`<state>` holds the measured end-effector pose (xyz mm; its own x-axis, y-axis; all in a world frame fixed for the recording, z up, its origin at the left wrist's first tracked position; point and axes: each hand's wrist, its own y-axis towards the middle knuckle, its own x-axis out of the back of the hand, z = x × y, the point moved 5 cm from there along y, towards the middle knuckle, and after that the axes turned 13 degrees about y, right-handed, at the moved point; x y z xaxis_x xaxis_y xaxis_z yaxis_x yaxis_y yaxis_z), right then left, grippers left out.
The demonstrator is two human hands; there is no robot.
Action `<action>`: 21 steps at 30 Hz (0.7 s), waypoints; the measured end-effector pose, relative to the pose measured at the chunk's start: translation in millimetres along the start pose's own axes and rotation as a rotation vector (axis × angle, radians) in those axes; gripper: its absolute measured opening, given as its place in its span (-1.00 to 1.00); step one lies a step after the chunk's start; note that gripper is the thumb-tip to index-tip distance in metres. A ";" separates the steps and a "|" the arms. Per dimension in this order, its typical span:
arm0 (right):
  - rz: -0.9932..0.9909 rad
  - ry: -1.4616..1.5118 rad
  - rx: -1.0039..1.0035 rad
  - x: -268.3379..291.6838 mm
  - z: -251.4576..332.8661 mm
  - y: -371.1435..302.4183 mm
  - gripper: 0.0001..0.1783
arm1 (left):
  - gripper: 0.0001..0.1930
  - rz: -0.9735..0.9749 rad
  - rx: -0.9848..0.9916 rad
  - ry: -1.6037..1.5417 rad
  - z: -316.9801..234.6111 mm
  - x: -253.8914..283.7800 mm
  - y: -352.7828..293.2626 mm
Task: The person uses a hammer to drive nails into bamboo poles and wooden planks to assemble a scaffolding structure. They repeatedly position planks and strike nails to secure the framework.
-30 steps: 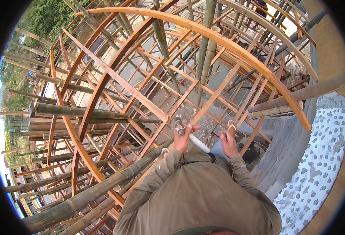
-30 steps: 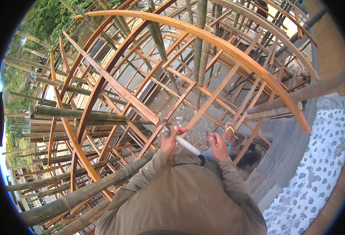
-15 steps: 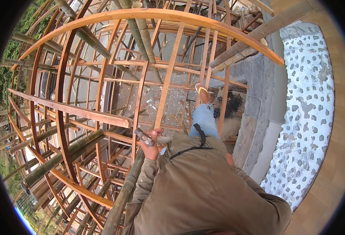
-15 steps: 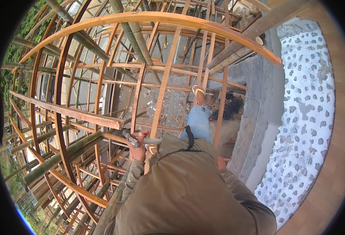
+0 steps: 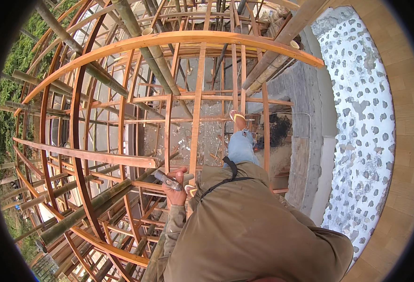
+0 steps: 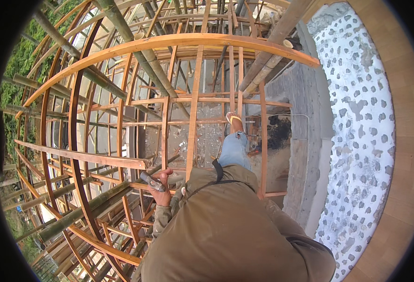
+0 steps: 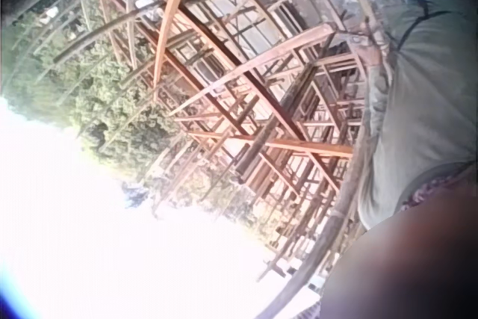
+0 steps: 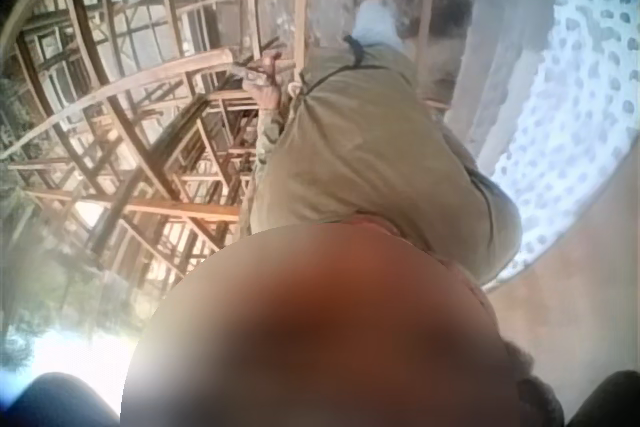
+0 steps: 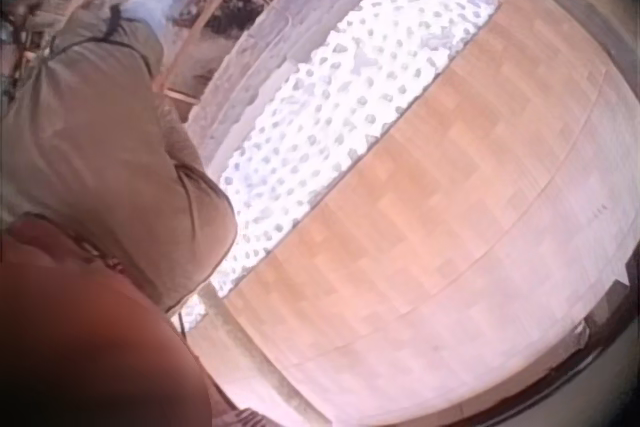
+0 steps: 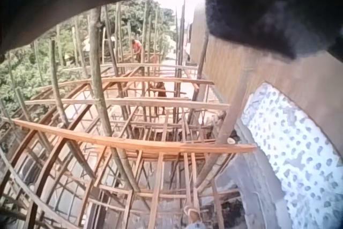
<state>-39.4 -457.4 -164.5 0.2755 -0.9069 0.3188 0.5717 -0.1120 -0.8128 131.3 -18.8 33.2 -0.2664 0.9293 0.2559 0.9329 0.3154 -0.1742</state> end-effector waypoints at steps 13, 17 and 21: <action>-0.028 0.071 0.014 -8.1 -9.2 17.1 -0.63 | -0.66 0.015 -0.096 0.039 -17.7 -16.0 -6.4; -0.034 0.084 0.013 -11.8 -14.1 17.5 -0.63 | -0.72 0.022 -0.097 0.057 -18.4 -18.2 -8.4; -0.035 0.092 0.019 -13.5 -17.7 20.2 -0.62 | -0.75 -0.001 -0.129 0.067 -19.6 -17.8 -9.9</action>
<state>-45.3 -454.6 -193.9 0.1836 -0.9361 0.3000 0.5944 -0.1373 -0.7924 131.5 -42.3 48.9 -0.2543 0.9126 0.3201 0.9573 0.2847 -0.0512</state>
